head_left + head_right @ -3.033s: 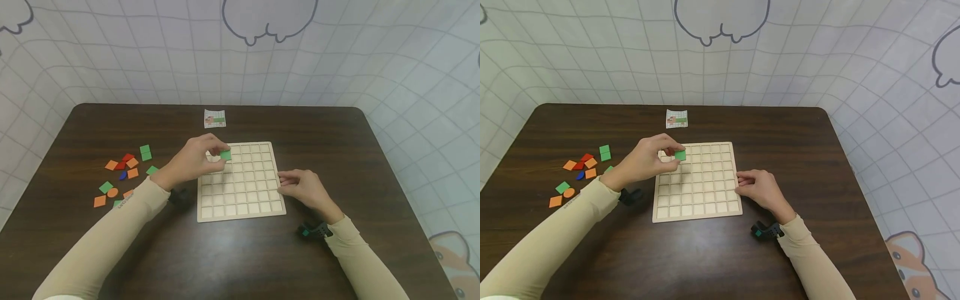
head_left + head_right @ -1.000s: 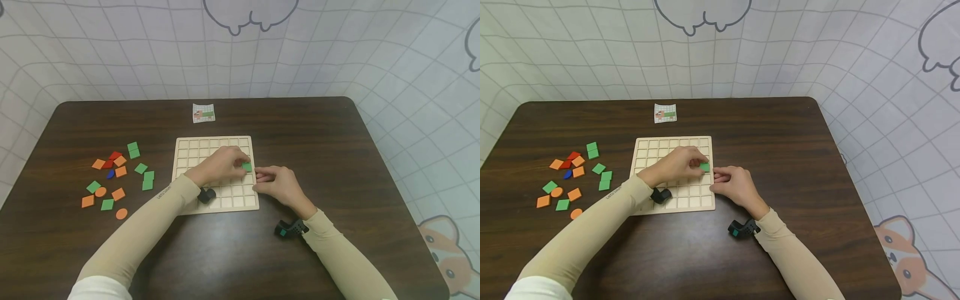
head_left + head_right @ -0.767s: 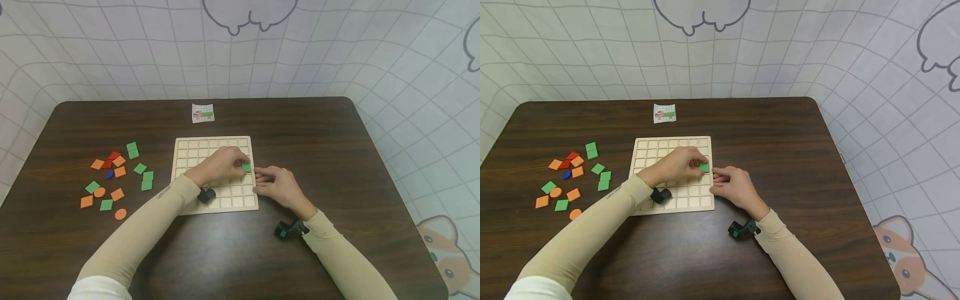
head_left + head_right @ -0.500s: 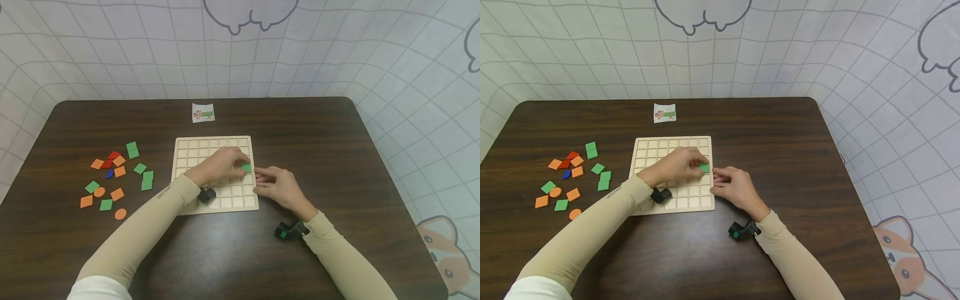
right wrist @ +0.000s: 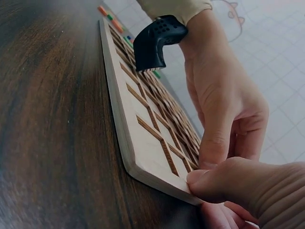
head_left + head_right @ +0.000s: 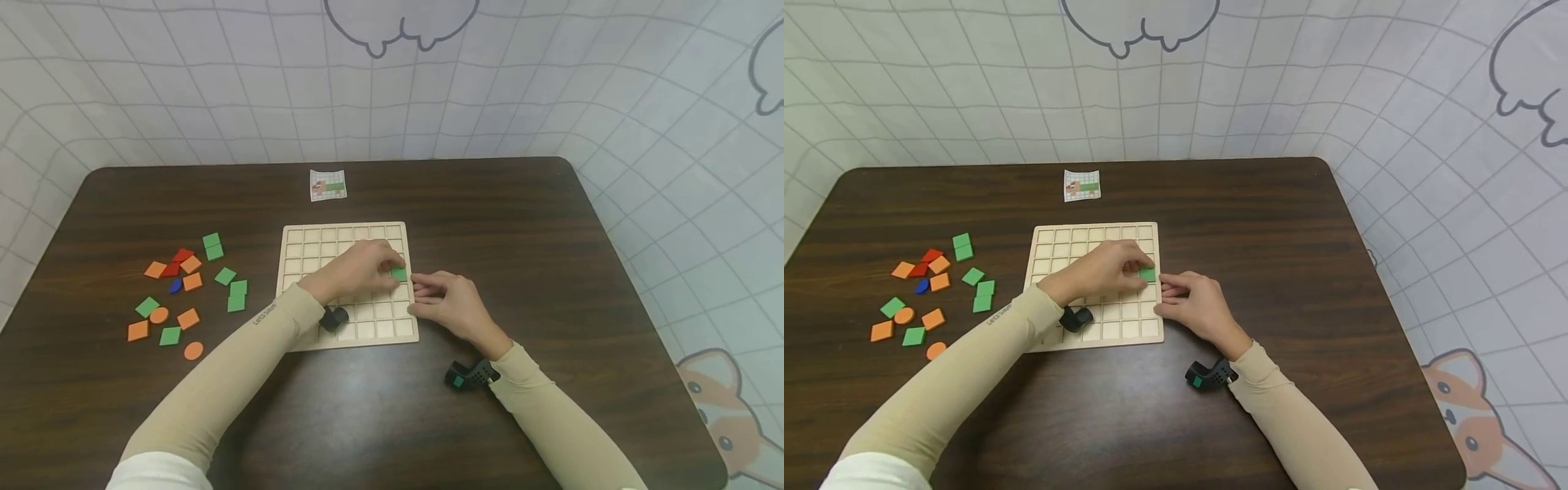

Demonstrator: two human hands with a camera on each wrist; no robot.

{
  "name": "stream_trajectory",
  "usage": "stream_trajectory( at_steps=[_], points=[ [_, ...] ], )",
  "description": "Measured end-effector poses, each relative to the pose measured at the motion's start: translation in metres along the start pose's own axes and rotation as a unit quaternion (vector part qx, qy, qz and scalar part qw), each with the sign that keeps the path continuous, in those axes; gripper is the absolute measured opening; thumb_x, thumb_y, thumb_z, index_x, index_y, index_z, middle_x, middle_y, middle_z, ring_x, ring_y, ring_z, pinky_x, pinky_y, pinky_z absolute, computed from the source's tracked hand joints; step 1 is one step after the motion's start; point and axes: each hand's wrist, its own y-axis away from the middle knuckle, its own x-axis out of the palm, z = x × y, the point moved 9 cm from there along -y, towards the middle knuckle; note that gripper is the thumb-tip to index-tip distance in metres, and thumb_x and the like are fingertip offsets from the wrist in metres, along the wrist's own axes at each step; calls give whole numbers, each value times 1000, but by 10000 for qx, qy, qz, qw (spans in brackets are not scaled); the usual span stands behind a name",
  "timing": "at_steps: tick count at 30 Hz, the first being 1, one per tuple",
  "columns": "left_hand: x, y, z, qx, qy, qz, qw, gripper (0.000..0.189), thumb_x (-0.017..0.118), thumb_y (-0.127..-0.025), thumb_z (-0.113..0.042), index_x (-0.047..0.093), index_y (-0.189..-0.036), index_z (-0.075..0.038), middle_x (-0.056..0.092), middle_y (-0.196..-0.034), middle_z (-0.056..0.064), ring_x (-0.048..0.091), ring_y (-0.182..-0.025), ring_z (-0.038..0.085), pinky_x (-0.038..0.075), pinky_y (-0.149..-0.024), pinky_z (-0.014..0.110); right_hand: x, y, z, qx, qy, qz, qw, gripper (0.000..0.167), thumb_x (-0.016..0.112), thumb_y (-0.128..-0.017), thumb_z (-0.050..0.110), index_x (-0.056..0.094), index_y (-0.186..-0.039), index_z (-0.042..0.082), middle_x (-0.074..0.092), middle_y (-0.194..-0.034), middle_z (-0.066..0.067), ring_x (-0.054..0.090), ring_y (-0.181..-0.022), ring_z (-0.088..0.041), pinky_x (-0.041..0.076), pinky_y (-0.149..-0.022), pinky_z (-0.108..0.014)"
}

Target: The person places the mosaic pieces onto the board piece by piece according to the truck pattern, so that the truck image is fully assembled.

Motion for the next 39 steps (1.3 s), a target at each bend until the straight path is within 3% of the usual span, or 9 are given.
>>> stream_trajectory(
  at_steps=[7, 13, 18, 26, 31, 39],
  points=[
    [-5, 5, 4, -62, -142, -75, 9999, 38, 70, -93, -22, 72, -129, -8, 70, -120, 5, 64, -107, 19, 55, -98, 36, 3, -7, -1, -31, -17, 22, 10000, 53, 86, -81, 22, 72, -131, 8, 76, -110, -6, 77, -100, -18, 62, -84, -27],
    [-31, 18, 7, 26, -142, -468, 9988, 34, 70, -95, -23, 75, -124, -7, 73, -120, 8, 71, -107, 23, 58, -96, 38, -3, -11, -8, 34, 10, -38, 10000, 54, 87, -81, 24, 72, -131, 10, 76, -111, -6, 77, -100, -18, 62, -86, -30],
    [-59, 42, 23, -96, -217, -805, 9965, 34, 68, -97, -25, 74, -124, -5, 74, -118, 11, 70, -104, 24, 57, -94, 40, -11, -12, -15, 61, 71, -110, 9999, 54, 86, -81, 24, 72, -132, 10, 77, -112, -5, 77, -100, -17, 62, -88, -32],
    [-91, 88, 63, -731, -137, -1454, 9866, 29, 66, -99, -24, 75, -122, -8, 74, -111, 6, 69, -97, 21, 57, -87, 42, -21, -8, -23, 170, 140, -281, 9994, 48, 84, -82, 24, 74, -129, 18, 80, -108, 0, 77, -98, -14, 55, -87, -29],
    [-102, 107, 76, -858, -51, -1760, 9806, 28, 67, -99, -21, 75, -121, -7, 75, -111, 7, 70, -96, 20, 58, -88, 43, -26, -3, -23, 208, -81, -390, 9990, 54, 83, -82, 19, 71, -134, 19, 77, -119, -2, 77, -101, -17, 57, -83, -24],
    [-108, 127, 94, -1138, -203, -1800, 9769, 31, 65, -100, -24, 73, -126, -9, 75, -115, 6, 69, -101, 23, 57, -92, 47, -27, 0, -22, 38, -600, -370, 9975, 62, 82, -84, 9, 63, -143, 12, 70, -133, -13, 76, -110, -28, 61, -87, -21]
  ],
)
